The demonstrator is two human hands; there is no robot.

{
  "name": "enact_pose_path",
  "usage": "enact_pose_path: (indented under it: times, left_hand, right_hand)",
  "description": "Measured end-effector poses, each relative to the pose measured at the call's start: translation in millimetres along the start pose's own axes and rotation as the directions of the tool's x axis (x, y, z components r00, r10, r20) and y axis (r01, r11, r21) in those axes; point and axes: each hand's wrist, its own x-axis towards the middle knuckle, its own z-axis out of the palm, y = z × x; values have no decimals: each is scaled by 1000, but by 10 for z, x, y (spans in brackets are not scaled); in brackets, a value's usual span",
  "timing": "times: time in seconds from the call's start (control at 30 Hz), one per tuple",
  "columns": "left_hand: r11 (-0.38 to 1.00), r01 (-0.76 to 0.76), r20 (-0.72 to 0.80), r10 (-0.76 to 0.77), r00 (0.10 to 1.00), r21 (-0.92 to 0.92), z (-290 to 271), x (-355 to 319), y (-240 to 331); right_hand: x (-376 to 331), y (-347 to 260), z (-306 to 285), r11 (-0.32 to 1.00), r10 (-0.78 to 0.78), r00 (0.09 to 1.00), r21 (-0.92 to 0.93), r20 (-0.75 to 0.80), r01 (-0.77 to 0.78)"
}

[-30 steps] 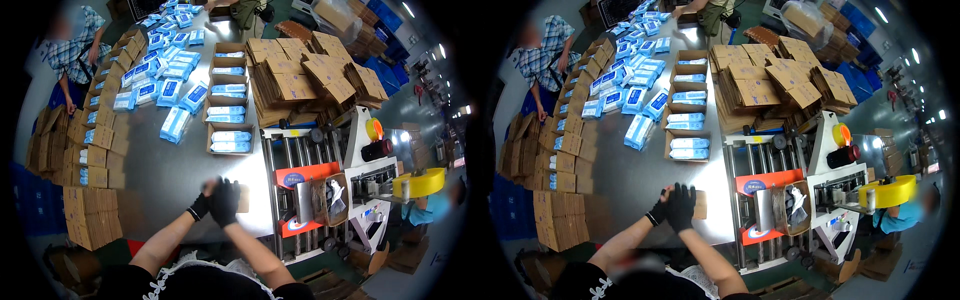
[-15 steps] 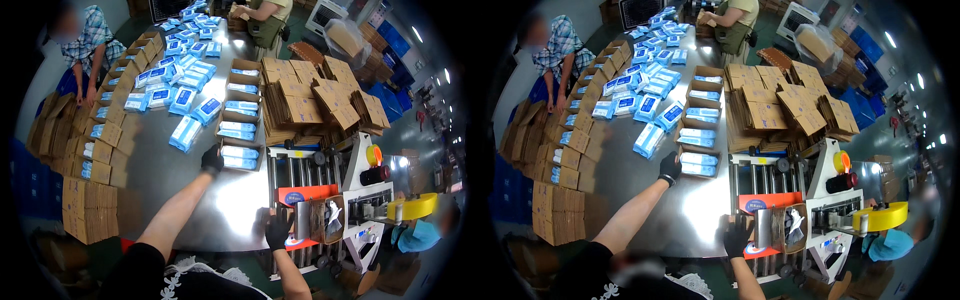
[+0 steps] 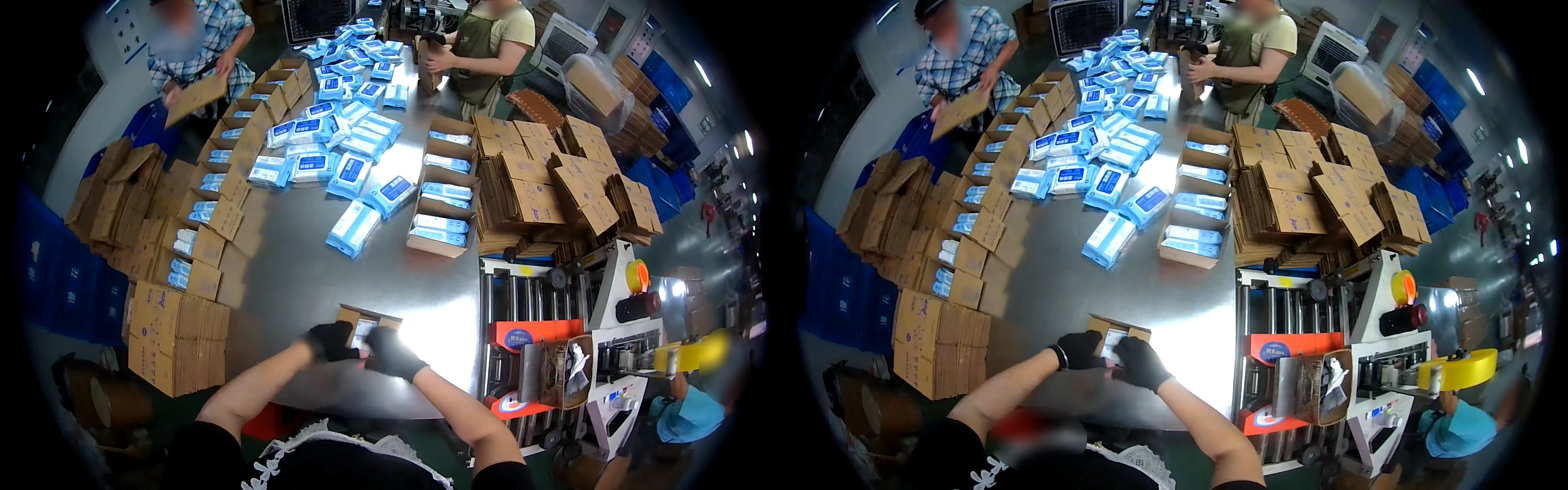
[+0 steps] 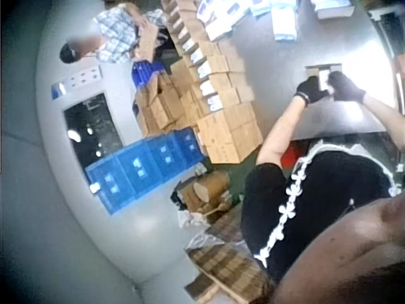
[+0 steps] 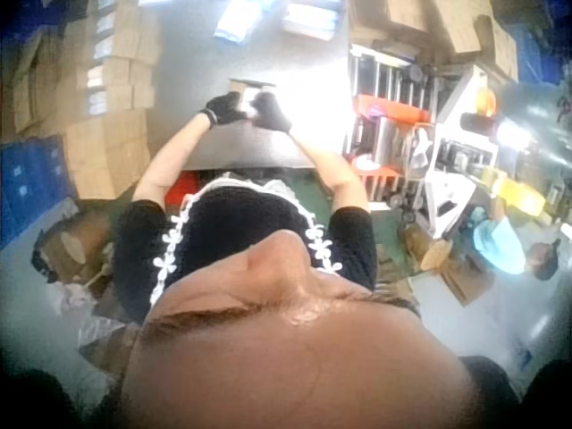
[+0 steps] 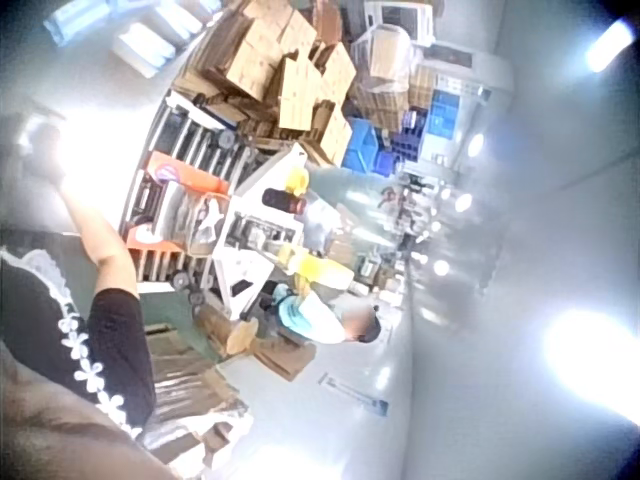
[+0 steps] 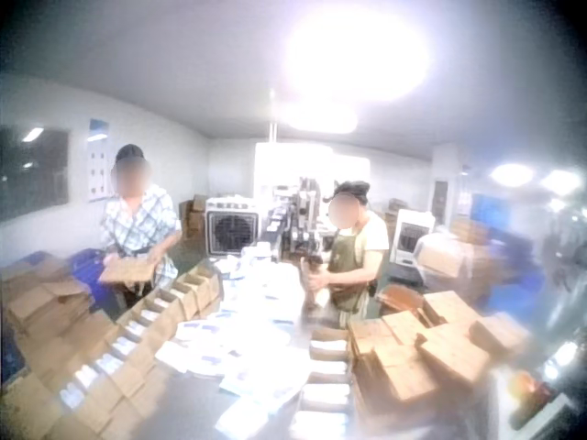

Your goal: The person picks up packs of wipes from a metal table and places them into small cardboard boxes before setting the boxes on a conveyor belt.

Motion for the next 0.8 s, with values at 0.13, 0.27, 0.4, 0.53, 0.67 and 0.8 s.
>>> enact_pose_path:
  times: [0.13,0.27,0.4,0.53,0.67,0.8]
  left_hand:
    - [971,-51,-329,-30,944,-235,168,233,-732]
    - [661,-376,-390,135,911,-649,840,840,-1006]
    - [722,-561,-496,343,798,-404,1363,1157,-593]
    - [750,-633,-39,639,768,-193,1421,1172,18]
    - [666,-745,-56,744,666,-14,880,1831,24]
    - [970,-102,-922,-173,347,-221,-645,2191,1005]
  right_hand:
    - [353,-301,-273,955,253,965,139,73,-261]
    - [465,-569,-307,912,23,989,-403,-143,-79]
    - [306,-918,-229,859,116,880,-398,-460,-322]
    - [-610,-730,-126,821,290,845,-337,-449,-461]
    - [-1211,-532,-667,830,145,916,-458,-373,-318]
    - [-1613,-140,-1008,807,177,928,-493,-326,-327]
